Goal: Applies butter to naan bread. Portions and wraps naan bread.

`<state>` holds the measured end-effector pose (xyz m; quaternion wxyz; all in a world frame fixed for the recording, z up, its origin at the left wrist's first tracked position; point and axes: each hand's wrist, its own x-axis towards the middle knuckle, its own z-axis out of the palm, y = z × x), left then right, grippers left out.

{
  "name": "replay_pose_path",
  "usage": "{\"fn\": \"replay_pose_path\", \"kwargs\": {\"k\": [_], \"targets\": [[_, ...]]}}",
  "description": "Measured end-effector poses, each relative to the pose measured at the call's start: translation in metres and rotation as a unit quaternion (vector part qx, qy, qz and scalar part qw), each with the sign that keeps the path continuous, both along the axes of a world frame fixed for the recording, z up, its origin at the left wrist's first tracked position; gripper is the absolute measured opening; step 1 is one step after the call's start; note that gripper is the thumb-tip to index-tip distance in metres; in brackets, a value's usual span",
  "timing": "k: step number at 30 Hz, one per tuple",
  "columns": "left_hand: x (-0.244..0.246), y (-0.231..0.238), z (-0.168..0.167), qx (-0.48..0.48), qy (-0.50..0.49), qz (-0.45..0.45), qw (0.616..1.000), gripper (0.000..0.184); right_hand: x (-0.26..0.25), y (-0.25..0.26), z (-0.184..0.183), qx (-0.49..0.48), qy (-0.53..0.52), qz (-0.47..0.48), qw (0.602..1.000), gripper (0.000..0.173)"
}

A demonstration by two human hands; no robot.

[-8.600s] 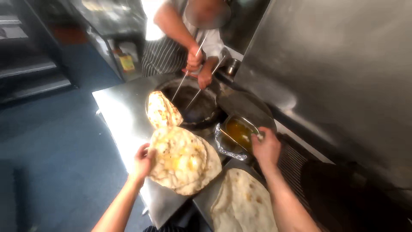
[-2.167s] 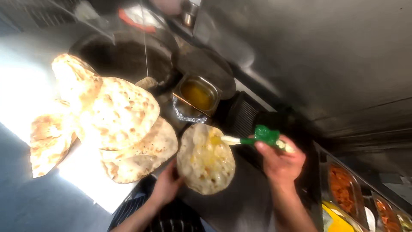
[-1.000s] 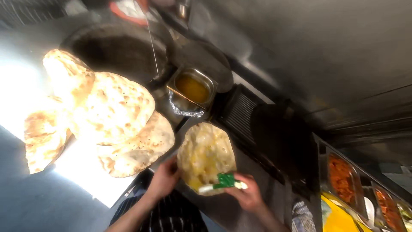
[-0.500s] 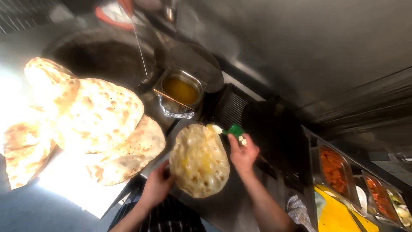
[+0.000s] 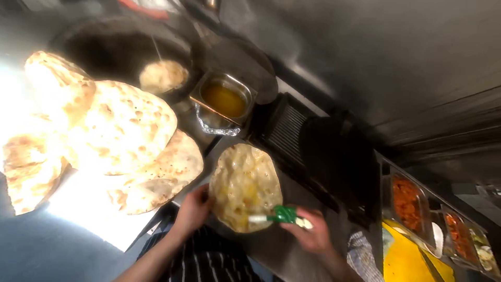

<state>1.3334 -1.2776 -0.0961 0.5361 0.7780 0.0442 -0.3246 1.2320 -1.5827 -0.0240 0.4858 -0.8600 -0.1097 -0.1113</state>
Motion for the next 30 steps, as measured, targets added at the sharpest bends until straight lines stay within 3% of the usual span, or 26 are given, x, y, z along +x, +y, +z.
{"fn": "replay_pose_path", "kwargs": {"k": [5,8,11,13,16,19,23,26,30], "targets": [[0.013,-0.002,0.011,0.084,-0.06,-0.045,0.994,0.027,0.018,0.042,-0.024,0.025,-0.039,0.097,0.994,0.022],[0.015,-0.001,0.008,0.11,-0.083,-0.05,0.989,0.024,-0.004,0.014,-0.015,-0.009,0.022,0.108,0.994,0.03],[0.01,0.0,0.005,0.126,-0.095,-0.061,0.986,0.024,-0.018,-0.017,-0.002,-0.057,0.073,-0.084,0.992,0.025],[0.008,-0.001,0.008,0.136,-0.1,-0.073,0.983,0.025,-0.006,-0.02,0.005,-0.075,0.083,-0.229,0.967,0.019],[0.003,-0.002,0.008,0.141,-0.123,-0.083,0.979,0.026,0.017,-0.022,0.005,-0.126,-0.03,-0.317,0.939,0.022],[0.001,0.0,0.002,0.136,-0.136,-0.088,0.977,0.025,0.034,-0.013,-0.007,-0.184,-0.17,-0.309,0.918,0.027],[0.0,-0.002,-0.005,0.123,-0.115,-0.096,0.981,0.025,0.069,0.02,-0.041,-0.252,-0.283,-0.274,0.884,0.019],[-0.001,-0.005,-0.007,0.1,-0.087,-0.104,0.986,0.025,0.084,0.065,-0.057,-0.278,-0.292,-0.229,0.886,0.015],[0.001,-0.005,-0.002,0.085,-0.051,-0.083,0.992,0.026,0.043,0.099,-0.055,-0.263,-0.252,-0.084,0.927,0.015]]}}
